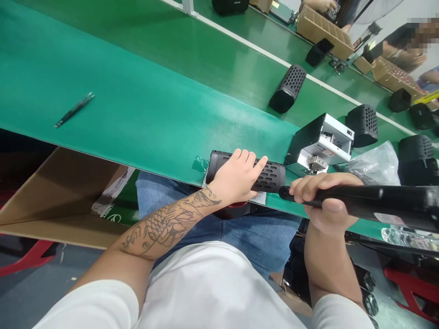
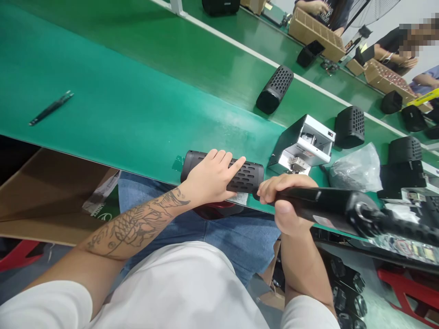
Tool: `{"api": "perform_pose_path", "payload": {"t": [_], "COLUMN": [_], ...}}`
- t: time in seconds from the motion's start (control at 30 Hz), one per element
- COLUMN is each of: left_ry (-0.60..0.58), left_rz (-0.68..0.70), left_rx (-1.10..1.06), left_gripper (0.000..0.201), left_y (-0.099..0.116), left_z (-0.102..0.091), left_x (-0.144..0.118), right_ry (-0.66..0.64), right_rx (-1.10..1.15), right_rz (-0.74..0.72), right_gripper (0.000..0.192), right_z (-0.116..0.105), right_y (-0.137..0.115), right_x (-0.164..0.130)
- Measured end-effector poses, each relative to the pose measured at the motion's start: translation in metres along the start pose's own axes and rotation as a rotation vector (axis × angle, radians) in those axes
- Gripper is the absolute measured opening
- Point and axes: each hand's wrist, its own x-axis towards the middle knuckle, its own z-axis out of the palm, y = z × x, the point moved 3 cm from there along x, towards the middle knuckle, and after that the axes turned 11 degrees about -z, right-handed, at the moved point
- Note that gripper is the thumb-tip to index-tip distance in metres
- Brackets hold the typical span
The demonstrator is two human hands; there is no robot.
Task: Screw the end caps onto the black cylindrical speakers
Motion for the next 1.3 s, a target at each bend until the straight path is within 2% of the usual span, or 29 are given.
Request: {"api": "perform_pose_path", "payload": {"t": [0.1,0.17,0.23,0.27,0.4,0.5,0.6,0.7,0.77,0.87,0.97,1.07,1.17,1.3], "left_ry": [-0.005,-0.005,-0.009,-0.013,-0.022,-0.034,-0.085,-0.133,-0.151,-0.174,-0.156,-0.124,-0.112,-0.107], "left_rz": [-0.003,-0.01,-0.018,-0.02,-0.019,-0.025,-0.033,-0.027,-0.037,-0.055,-0.062,-0.06,-0.055,-0.048], "left_rx": [0.003,0.002,0.001,0.0,-0.003,-0.003,-0.014,-0.009,-0.001,-0.022,-0.044,-0.056,-0.07,-0.088], "left_gripper": [0.093,0.094,0.094,0.094,0.093,0.096,0.098,0.104,0.108,0.107,0.104,0.097,0.094,0.094], "left_y": [0.0,0.0,0.0,0.0,0.002,0.002,-0.002,-0.013,-0.021,-0.029,-0.03,-0.028,-0.027,-0.028], "left_z": [0.0,0.0,-0.001,-0.001,-0.001,-0.003,-0.007,-0.012,-0.014,-0.012,-0.01,-0.01,-0.01,-0.01], "left_x": [0.0,0.0,-0.001,-0.001,-0.001,-0.001,-0.002,-0.003,-0.004,-0.006,-0.007,-0.009,-0.009,-0.009], "right_ry": [0.13,0.325,0.504,0.562,0.649,0.658,0.653,0.601,0.482,0.25,0.152,0.082,0.002,-0.047], "right_rx": [-0.115,-0.294,-0.501,-0.579,-0.658,-0.672,-0.674,-0.546,-0.381,-0.115,0.021,0.067,0.09,0.099], "right_rz": [-0.128,-0.252,-0.316,-0.321,-0.282,-0.251,-0.202,-0.18,-0.163,-0.093,-0.075,-0.1,-0.098,-0.066], "right_gripper": [0.027,0.015,0.002,0.005,0.01,0.009,0.006,0.003,0.004,0.021,0.026,0.023,0.02,0.018], "right_z": [-0.016,-0.035,-0.054,-0.063,-0.087,-0.088,-0.078,-0.061,-0.043,-0.005,0.034,0.061,0.072,0.071], "right_y": [-0.005,-0.003,0.007,0.013,0.037,0.039,0.026,0.003,-0.012,-0.023,-0.02,-0.01,0.0,0.009], "right_x": [0.014,0.027,0.038,0.042,0.044,0.038,0.034,0.03,0.026,0.018,0.012,0.013,0.015,0.011]}}
